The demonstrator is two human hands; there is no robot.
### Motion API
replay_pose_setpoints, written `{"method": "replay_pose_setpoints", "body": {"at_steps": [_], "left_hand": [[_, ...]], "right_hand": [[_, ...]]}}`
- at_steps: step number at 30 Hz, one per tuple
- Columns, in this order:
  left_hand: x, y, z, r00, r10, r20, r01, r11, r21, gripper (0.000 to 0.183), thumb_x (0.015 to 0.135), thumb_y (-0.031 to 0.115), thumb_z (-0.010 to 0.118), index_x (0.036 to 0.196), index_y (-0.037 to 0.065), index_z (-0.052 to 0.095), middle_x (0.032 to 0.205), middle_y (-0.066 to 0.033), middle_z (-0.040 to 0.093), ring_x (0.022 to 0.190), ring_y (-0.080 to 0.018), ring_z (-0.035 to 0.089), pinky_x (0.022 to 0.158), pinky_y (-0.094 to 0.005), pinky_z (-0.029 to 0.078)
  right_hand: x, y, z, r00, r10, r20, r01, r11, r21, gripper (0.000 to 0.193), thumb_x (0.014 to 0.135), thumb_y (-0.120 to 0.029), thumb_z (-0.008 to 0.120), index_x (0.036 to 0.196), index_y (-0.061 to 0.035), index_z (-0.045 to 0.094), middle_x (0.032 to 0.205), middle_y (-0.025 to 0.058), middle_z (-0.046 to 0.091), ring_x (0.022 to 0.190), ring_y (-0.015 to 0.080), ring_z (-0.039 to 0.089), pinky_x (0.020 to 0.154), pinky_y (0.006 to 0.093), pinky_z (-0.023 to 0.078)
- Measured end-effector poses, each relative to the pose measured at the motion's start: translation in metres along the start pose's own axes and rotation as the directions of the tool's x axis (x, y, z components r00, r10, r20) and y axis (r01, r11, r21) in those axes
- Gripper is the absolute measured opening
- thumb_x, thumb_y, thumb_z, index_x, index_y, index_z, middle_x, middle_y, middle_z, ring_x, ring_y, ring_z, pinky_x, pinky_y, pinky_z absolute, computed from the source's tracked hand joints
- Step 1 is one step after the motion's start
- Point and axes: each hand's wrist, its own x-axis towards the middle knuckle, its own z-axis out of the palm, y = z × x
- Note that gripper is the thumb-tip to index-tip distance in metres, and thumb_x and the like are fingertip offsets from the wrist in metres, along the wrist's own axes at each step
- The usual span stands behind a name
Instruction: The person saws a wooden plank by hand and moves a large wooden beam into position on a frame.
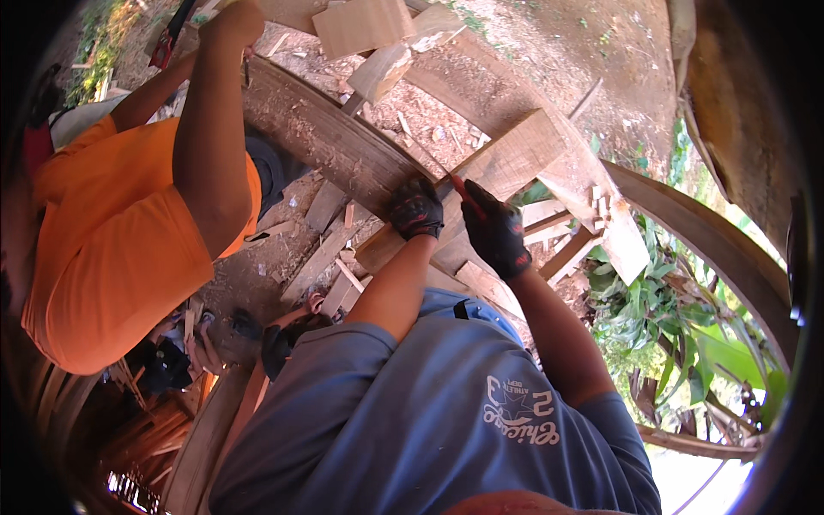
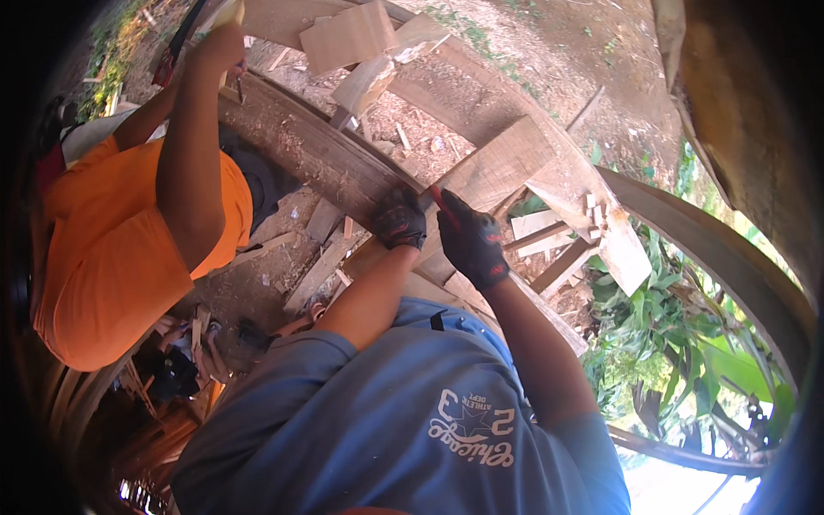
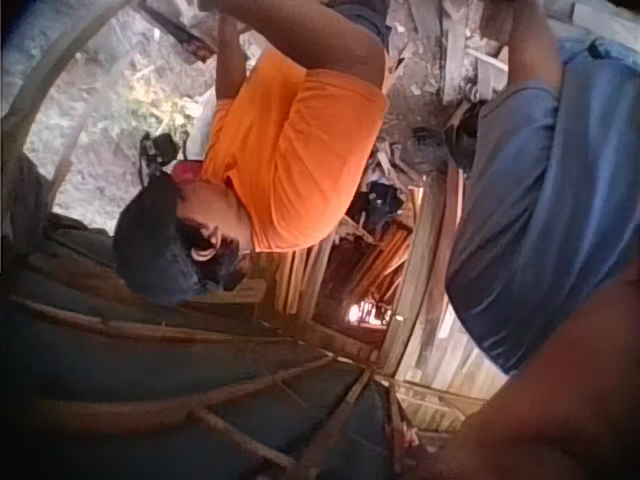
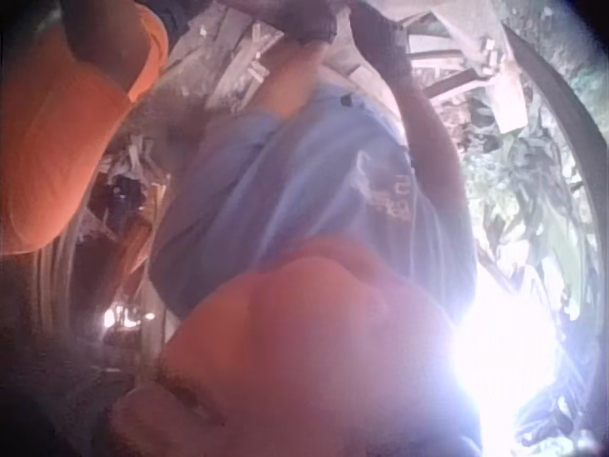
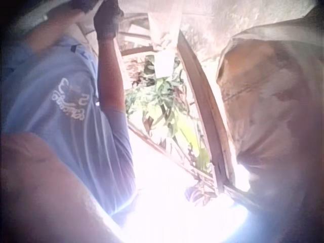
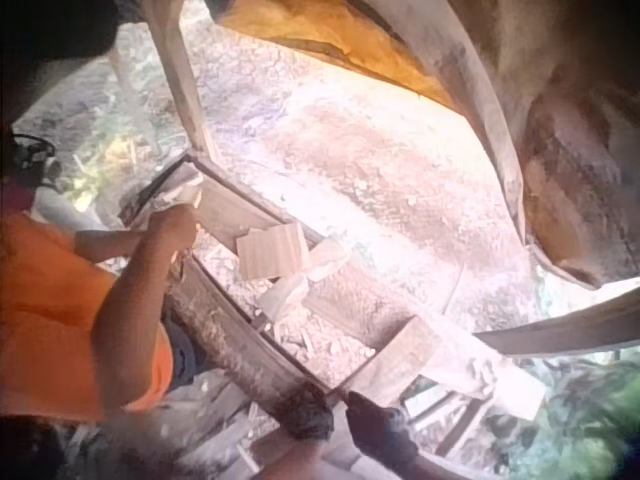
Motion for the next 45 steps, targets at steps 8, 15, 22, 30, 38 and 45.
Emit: {"method": "replay_pose_setpoints", "body": {"at_steps": [8, 15, 22, 30, 38, 45], "left_hand": [[0.006, -0.009, 0.023, 1.0, -0.005, -0.009, 0.005, 1.0, -0.016, 0.037, 0.109, 0.047, 0.047, 0.11, 0.02, 0.071, 0.113, -0.0119, 0.075, 0.106, -0.0343, 0.074, 0.09, -0.0533, 0.059], [0.001, -0.005, 0.028, 0.983, -0.057, -0.175, 0.05, 0.998, -0.044, 0.041, 0.108, 0.051, 0.047, 0.113, 0.019, 0.071, 0.112, -0.0124, 0.075, 0.107, -0.0341, 0.073, 0.091, -0.0513, 0.059], [-0.004, -0.002, 0.019, 0.987, -0.123, -0.104, 0.125, 0.992, 0.014, 0.041, 0.107, 0.052, 0.048, 0.107, 0.018, 0.072, 0.101, -0.0134, 0.073, 0.09, -0.0363, 0.074, 0.075, -0.0539, 0.059], [-0.001, -0.003, 0.014, 0.978, -0.123, -0.17, 0.109, 0.99, -0.089, 0.04, 0.108, 0.049, 0.048, 0.1, 0.019, 0.073, 0.091, -0.0136, 0.073, 0.086, -0.0361, 0.075, 0.072, -0.0528, 0.059], [0.001, 0.006, -0.003, 0.983, -0.185, -0.014, 0.182, 0.976, -0.123, 0.043, 0.11, 0.049, 0.042, 0.115, 0.018, 0.071, 0.107, -0.0132, 0.076, 0.099, -0.0359, 0.076, 0.087, -0.0528, 0.059], [0.003, 0.003, -0.003, 0.975, -0.218, 0.051, 0.221, 0.971, -0.088, 0.051, 0.11, 0.051, 0.038, 0.12, 0.014, 0.072, 0.122, -0.0198, 0.074, 0.107, -0.0396, 0.075, 0.093, -0.056, 0.058]], "right_hand": [[0.024, -0.003, 0.006, 0.999, -0.039, -0.002, 0.039, 0.998, 0.052, 0.039, 0.104, -0.03, 0.066, 0.139, -0.0143, 0.072, 0.117, 0.0224, 0.078, 0.107, 0.0427, 0.076, 0.09, 0.0497, 0.061], [0.032, -0.011, 0.002, 0.998, -0.064, 0.025, 0.064, 0.998, -0.013, 0.036, 0.103, -0.031, 0.066, 0.132, -0.0107, 0.075, 0.113, 0.0234, 0.078, 0.107, 0.043, 0.075, 0.091, 0.0495, 0.061], [0.095, -0.033, 0.023, 0.973, 0.031, 0.229, 0.02, 0.976, -0.216, 0.03, 0.097, -0.029, 0.066, 0.11, -0.0063, 0.08, 0.105, 0.0213, 0.079, 0.101, 0.0423, 0.076, 0.089, 0.0508, 0.061], [0.153, -0.057, 0.035, 0.763, -0.074, 0.642, 0.502, 0.694, -0.517, 0.027, 0.091, -0.025, 0.066, 0.097, -0.0042, 0.082, 0.105, 0.0233, 0.079, 0.101, 0.0422, 0.077, 0.09, 0.048, 0.062], [-0.014, -0.058, -0.076, 0.987, -0.121, 0.106, 0.131, 0.986, -0.1, 0.039, 0.104, -0.025, 0.066, 0.139, -0.0074, 0.069, 0.122, 0.024, 0.076, 0.111, 0.0428, 0.075, 0.093, 0.0502, 0.06], [-0.13, -0.069, -0.147, 0.988, 0.1, 0.118, -0.057, 0.945, -0.324, 0.044, 0.1, -0.015, 0.069, 0.144, -0.0092, 0.066, 0.133, 0.016, 0.076, 0.091, 0.0352, 0.08, 0.076, 0.0429, 0.063]]}}
